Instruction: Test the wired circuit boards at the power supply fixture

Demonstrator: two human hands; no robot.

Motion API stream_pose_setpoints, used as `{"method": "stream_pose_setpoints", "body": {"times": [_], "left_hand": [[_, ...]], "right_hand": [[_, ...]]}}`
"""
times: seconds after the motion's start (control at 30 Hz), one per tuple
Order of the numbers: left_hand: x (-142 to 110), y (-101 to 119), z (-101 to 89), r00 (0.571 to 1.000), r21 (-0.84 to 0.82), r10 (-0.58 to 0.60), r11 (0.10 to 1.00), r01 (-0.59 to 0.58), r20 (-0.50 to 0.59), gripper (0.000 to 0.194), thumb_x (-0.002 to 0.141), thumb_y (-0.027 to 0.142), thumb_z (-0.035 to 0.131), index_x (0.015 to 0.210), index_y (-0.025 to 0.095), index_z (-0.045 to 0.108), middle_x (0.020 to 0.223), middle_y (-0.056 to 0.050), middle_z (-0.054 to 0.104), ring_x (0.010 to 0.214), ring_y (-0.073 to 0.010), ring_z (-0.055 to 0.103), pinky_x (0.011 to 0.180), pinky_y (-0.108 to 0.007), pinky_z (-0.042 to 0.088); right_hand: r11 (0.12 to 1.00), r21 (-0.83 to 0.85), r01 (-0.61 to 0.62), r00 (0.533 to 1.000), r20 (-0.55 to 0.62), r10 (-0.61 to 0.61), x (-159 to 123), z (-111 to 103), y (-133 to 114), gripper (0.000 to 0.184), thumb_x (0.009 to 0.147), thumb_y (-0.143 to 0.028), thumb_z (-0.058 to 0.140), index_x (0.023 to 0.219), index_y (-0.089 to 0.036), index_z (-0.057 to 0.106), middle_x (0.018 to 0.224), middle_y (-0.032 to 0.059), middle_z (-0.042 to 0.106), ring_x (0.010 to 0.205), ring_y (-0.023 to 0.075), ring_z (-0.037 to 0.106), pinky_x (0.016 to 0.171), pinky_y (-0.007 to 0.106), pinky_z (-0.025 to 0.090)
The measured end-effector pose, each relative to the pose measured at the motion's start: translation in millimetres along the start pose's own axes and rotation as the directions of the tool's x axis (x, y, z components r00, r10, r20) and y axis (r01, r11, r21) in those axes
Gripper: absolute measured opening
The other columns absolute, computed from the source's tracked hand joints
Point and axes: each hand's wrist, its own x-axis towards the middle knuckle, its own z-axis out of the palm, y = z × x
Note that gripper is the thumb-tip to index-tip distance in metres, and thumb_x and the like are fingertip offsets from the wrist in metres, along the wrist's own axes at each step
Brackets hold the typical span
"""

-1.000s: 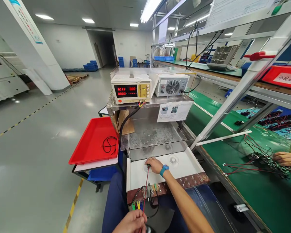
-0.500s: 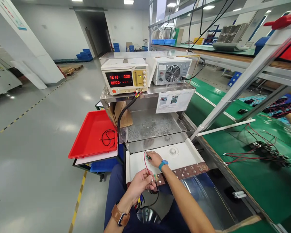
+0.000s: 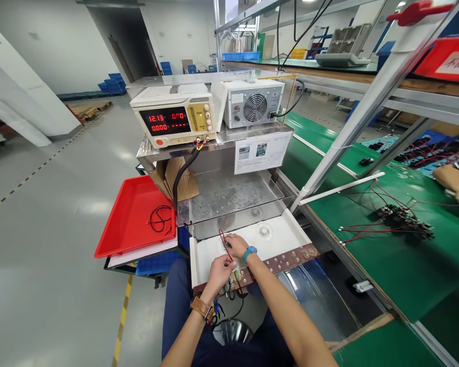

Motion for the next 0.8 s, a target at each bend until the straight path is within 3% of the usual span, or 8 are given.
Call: {"method": "stream_pose_setpoints", "body": {"times": [0.8], "left_hand": [[5, -14, 4.3, 0.998, -0.064, -0.06, 0.996, 0.06, -0.004, 0.032, 0.059, 0.041, 0.079, 0.057, 0.018, 0.056, 0.051, 0.002, 0.055, 0.052, -0.0139, 0.051, 0.057, -0.026, 0.036]], "right_hand": [[1.0, 0.009, -0.02, 0.999, -0.025, 0.02, -1, 0, -8, 0.024, 0.078, -0.014, 0.059, 0.1, -0.017, 0.068, 0.109, 0.0101, 0.067, 0.104, 0.024, 0.059, 0.09, 0.029, 0.042]]}}
